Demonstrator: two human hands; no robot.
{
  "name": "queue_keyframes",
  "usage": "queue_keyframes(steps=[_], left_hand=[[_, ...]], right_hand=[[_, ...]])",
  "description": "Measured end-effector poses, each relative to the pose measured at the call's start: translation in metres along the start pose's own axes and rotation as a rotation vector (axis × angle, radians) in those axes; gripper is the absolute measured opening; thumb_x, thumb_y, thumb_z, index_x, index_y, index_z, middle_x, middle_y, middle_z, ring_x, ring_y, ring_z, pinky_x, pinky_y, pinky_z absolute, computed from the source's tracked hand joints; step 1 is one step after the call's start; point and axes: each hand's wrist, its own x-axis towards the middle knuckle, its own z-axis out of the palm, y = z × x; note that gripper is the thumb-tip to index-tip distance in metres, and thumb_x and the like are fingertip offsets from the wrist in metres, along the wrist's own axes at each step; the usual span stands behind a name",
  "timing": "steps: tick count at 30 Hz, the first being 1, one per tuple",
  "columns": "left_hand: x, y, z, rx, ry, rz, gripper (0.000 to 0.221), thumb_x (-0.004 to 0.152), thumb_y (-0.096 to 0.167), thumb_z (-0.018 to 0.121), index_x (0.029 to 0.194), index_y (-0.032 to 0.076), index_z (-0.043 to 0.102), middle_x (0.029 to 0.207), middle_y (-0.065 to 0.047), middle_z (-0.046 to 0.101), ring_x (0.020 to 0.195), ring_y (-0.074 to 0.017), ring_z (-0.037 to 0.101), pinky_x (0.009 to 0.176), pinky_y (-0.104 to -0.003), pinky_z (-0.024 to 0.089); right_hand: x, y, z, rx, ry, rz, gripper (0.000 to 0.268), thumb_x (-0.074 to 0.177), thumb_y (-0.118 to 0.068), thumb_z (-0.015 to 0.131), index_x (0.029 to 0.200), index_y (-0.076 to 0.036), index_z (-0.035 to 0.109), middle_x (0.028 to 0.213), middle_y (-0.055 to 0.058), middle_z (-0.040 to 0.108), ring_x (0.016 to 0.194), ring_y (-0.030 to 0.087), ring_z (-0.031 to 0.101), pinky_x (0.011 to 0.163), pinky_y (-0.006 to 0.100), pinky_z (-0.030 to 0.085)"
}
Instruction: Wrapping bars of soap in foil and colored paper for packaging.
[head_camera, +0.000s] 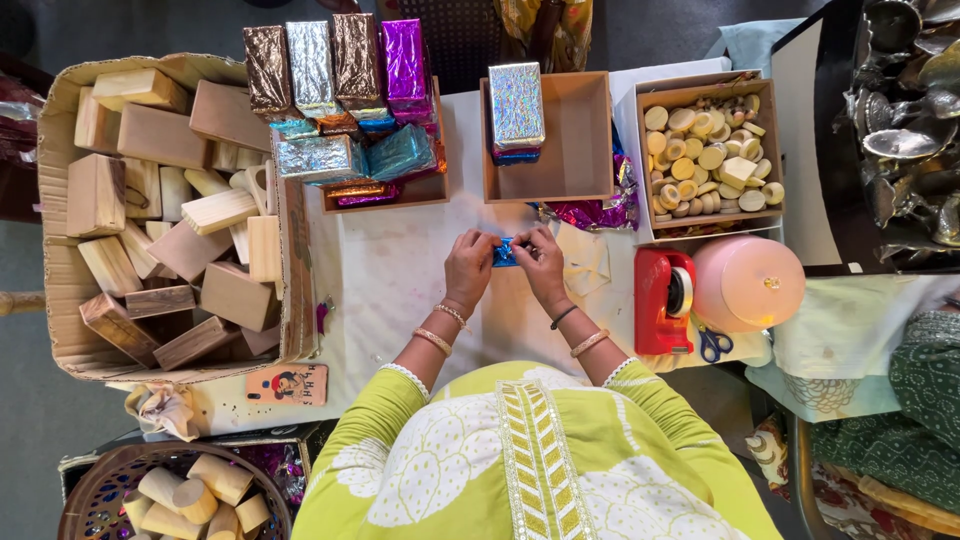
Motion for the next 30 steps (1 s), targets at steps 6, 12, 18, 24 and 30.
queue_keyframes(steps=[6, 12, 18, 24, 30], left_hand=[[0.002, 0.007, -0.004, 0.035, -0.007, 0.016, 0.023, 0.085, 0.007, 0.071, 0.106, 0.016, 0.068, 0.098, -0.005, 0.063, 0.092, -0.0292, 0.062, 0.074, -0.042, 0.054], [0.001, 0.003, 0.001, 0.073, -0.017, 0.001, 0.017, 0.089, 0.011, 0.071, 0.103, 0.018, 0.068, 0.094, -0.004, 0.062, 0.089, -0.0275, 0.062, 0.071, -0.041, 0.054], [0.002, 0.003, 0.002, 0.073, -0.015, 0.002, 0.015, 0.091, 0.008, 0.067, 0.103, 0.016, 0.065, 0.093, -0.003, 0.062, 0.088, -0.0275, 0.062, 0.070, -0.041, 0.054], [0.006, 0.010, 0.000, 0.060, -0.008, -0.016, 0.014, 0.089, 0.009, 0.069, 0.101, 0.015, 0.064, 0.094, -0.002, 0.064, 0.088, -0.0267, 0.063, 0.071, -0.041, 0.054], [0.004, 0.008, 0.001, 0.046, -0.003, -0.015, 0.014, 0.089, 0.008, 0.069, 0.101, 0.015, 0.065, 0.094, -0.003, 0.064, 0.089, -0.0271, 0.063, 0.071, -0.041, 0.054]], right_hand=[[-0.004, -0.019, 0.002, -0.182, 0.026, -0.063, 0.019, 0.080, 0.003, 0.069, 0.097, -0.004, 0.063, 0.096, -0.002, 0.051, 0.071, 0.004, 0.051, 0.065, 0.020, 0.050], [-0.004, 0.001, 0.002, -0.116, 0.028, -0.103, 0.019, 0.086, 0.007, 0.065, 0.101, -0.005, 0.066, 0.100, -0.003, 0.057, 0.071, 0.004, 0.050, 0.067, 0.019, 0.047], [-0.007, 0.000, -0.002, -0.029, 0.009, -0.177, 0.023, 0.087, 0.010, 0.063, 0.104, -0.005, 0.067, 0.104, -0.003, 0.059, 0.076, 0.004, 0.050, 0.070, 0.019, 0.046], [-0.007, -0.038, 0.002, -0.182, 0.009, -0.157, 0.032, 0.075, 0.009, 0.067, 0.104, -0.006, 0.066, 0.102, -0.004, 0.058, 0.068, 0.003, 0.051, 0.061, 0.019, 0.049], [-0.004, 0.004, 0.003, -0.152, 0.059, -0.134, 0.024, 0.086, 0.010, 0.066, 0.104, -0.005, 0.070, 0.100, -0.003, 0.062, 0.070, 0.004, 0.051, 0.065, 0.019, 0.049]])
